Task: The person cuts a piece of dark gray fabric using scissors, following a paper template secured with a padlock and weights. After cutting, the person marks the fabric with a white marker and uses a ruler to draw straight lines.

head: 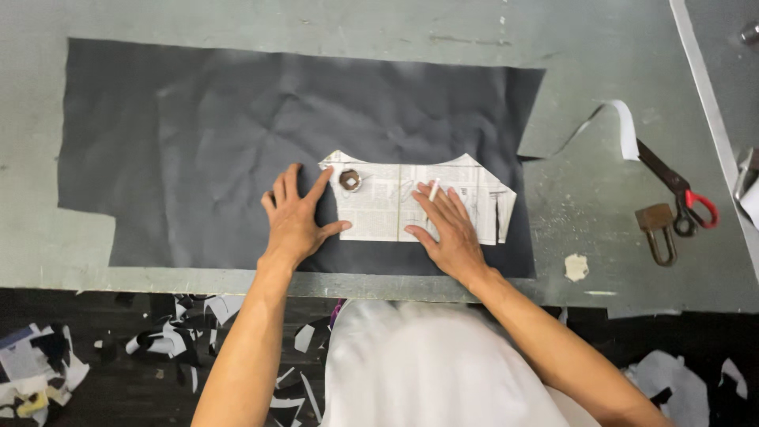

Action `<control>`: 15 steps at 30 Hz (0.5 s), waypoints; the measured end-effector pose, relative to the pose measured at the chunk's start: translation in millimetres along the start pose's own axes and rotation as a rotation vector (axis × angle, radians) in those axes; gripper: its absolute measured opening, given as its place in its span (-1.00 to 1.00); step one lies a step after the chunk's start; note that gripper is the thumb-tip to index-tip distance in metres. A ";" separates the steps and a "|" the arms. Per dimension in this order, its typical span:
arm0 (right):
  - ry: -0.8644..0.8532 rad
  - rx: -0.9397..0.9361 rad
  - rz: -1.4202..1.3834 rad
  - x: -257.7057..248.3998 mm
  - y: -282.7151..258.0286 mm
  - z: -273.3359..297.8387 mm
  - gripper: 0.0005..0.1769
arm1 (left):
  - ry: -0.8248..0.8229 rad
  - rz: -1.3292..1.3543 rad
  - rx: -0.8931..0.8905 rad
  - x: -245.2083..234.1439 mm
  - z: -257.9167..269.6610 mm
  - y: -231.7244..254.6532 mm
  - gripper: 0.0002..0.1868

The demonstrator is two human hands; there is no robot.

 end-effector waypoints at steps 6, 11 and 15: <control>0.023 -0.020 -0.025 -1.1 1.4 0.8 -0.33 | 0.038 0.036 0.016 -3.5 1.8 2.8 0.06; 0.004 -0.010 -0.045 -7.0 0.7 -0.6 -0.33 | 0.250 -0.023 -0.031 -19.7 30.0 46.3 -0.10; -0.014 0.032 -0.102 -14.2 -1.5 -3.4 -0.31 | 0.266 0.347 0.024 -0.4 48.4 101.6 -0.61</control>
Point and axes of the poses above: each hand's wrist, its own z-axis away from the middle knuckle, its own x-axis out of the palm, y = z × x, the point moved 4 cm from there along -z, towards the middle knuckle
